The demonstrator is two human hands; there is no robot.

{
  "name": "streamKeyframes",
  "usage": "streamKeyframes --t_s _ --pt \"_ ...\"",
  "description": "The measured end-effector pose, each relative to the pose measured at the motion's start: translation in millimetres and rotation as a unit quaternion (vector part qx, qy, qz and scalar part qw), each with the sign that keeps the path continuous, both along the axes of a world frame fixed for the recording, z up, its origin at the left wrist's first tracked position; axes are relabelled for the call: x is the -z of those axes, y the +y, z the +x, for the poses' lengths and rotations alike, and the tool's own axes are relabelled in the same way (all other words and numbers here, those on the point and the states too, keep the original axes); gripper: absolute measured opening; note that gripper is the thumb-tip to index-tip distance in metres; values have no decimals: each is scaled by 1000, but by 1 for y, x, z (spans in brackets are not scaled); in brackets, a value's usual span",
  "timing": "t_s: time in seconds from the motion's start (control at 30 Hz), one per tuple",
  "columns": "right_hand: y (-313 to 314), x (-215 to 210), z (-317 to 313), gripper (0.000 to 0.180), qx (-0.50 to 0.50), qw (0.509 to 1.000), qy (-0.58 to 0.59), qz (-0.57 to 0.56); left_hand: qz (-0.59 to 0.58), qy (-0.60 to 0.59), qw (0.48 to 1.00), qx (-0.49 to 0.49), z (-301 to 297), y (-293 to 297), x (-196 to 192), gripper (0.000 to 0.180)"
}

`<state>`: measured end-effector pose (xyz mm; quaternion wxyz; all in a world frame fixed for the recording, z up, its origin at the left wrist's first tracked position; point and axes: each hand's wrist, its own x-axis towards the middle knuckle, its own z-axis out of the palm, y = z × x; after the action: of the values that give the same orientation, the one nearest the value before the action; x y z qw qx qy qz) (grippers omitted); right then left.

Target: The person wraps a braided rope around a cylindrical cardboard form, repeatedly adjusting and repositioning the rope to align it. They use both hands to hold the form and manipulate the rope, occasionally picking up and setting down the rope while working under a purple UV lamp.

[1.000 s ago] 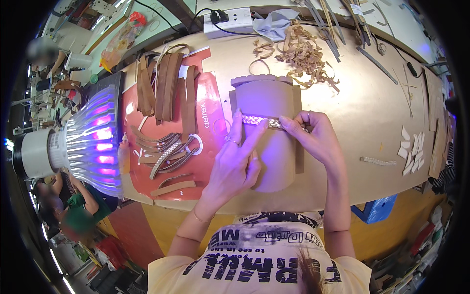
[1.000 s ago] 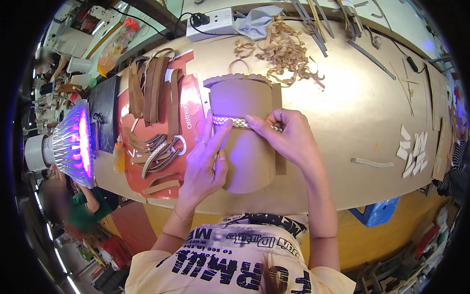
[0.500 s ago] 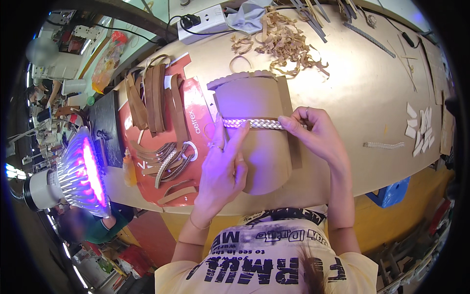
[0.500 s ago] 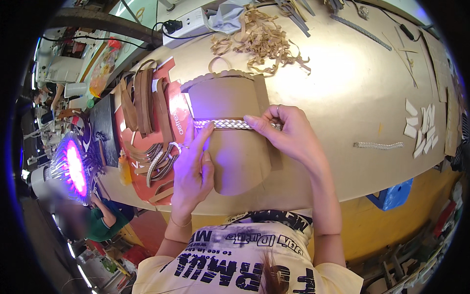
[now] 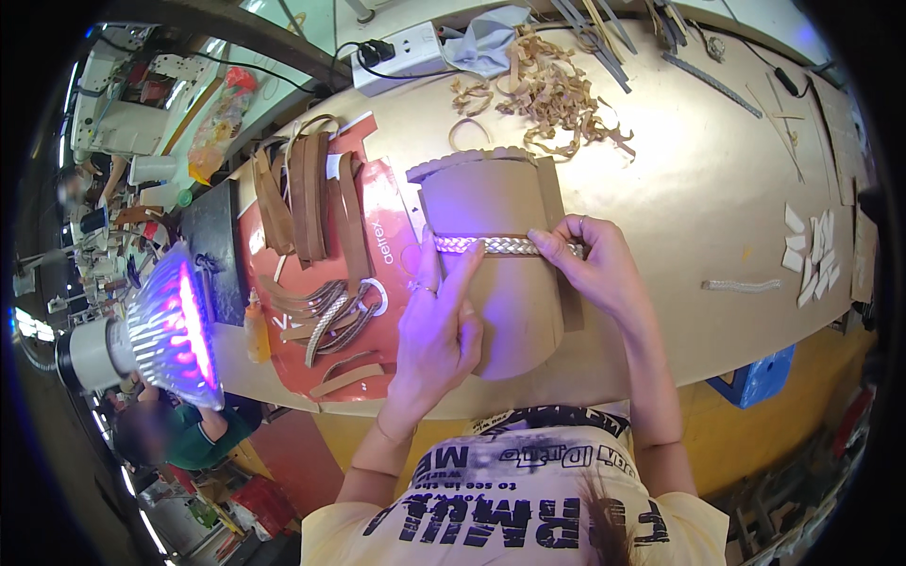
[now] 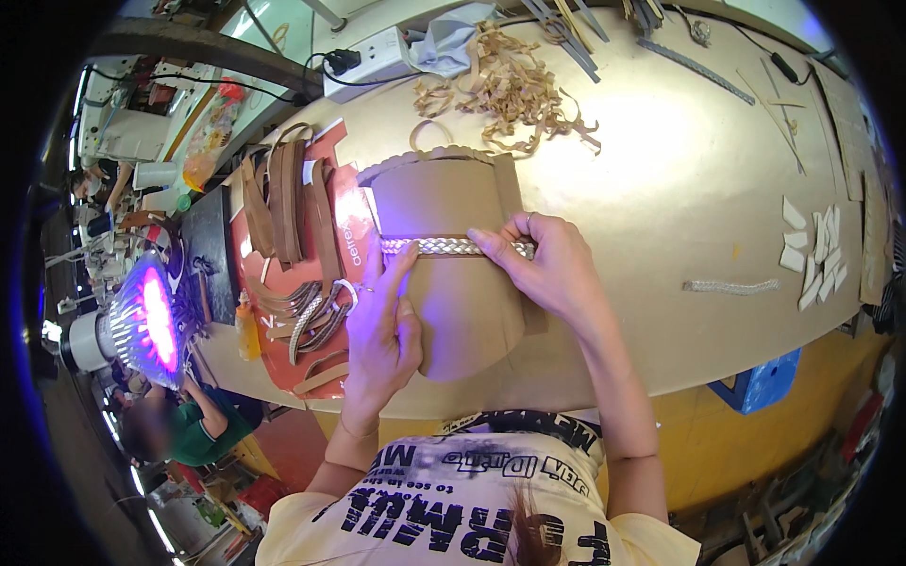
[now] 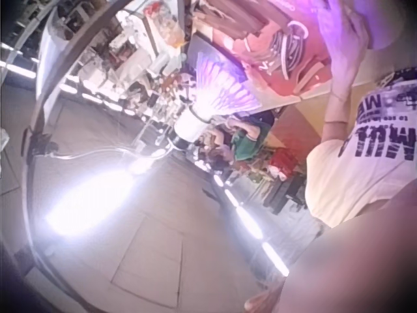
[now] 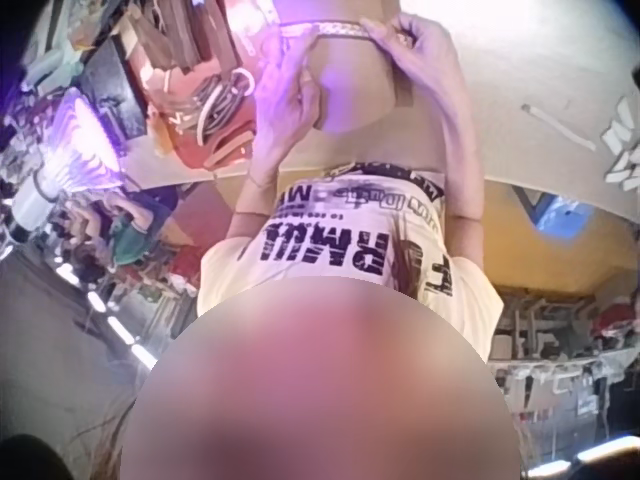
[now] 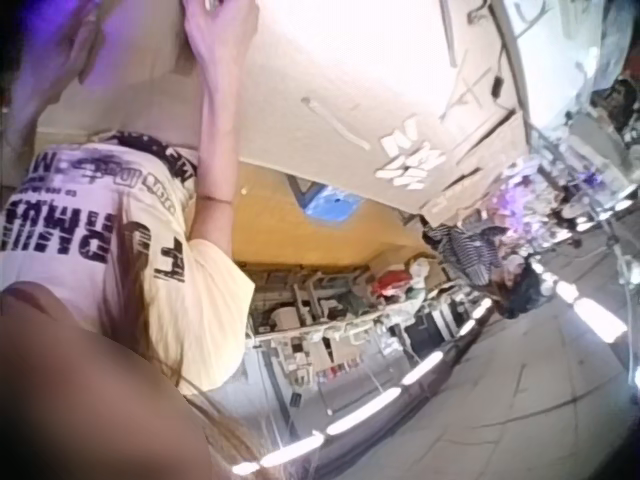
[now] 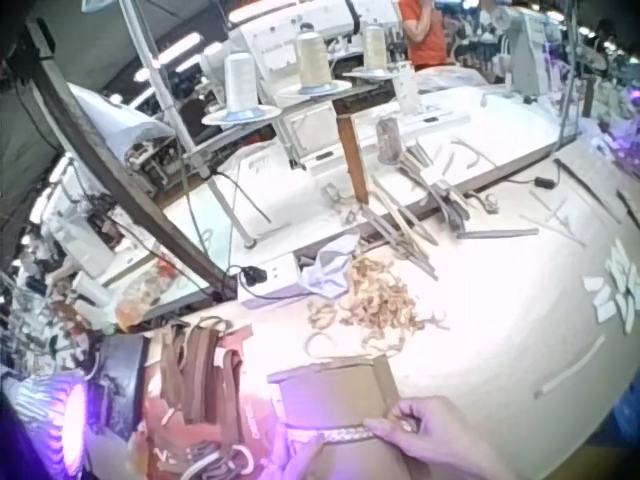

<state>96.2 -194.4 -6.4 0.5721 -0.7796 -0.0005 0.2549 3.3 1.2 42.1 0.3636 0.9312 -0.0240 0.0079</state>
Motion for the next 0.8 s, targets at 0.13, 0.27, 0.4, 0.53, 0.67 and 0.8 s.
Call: streamKeyframes --t_s 0.13,0.27,0.4,0.53,0.67,0.8 --pt "9 -34 -4 37 -26 999 -43 -18 -9 -55 998 -31 -3 8 1 61" --pt "32 -58 -2 47 -71 984 -130 -96 24 -110 989 -92 -15 11 1 55" --pt "43 -66 2 48 -76 978 -113 -155 -26 -100 993 -55 -25 4 6 46" --pt "43 -70 0 41 -74 978 -112 -159 -45 -73 996 -5 -21 0 11 41" --pt "37 -71 0 44 -93 976 -113 -163 -94 -42 995 5 -17 1 11 43" --pt "31 -64 0 47 -83 985 -104 -107 -20 -60 997 38 -14 3 12 49"
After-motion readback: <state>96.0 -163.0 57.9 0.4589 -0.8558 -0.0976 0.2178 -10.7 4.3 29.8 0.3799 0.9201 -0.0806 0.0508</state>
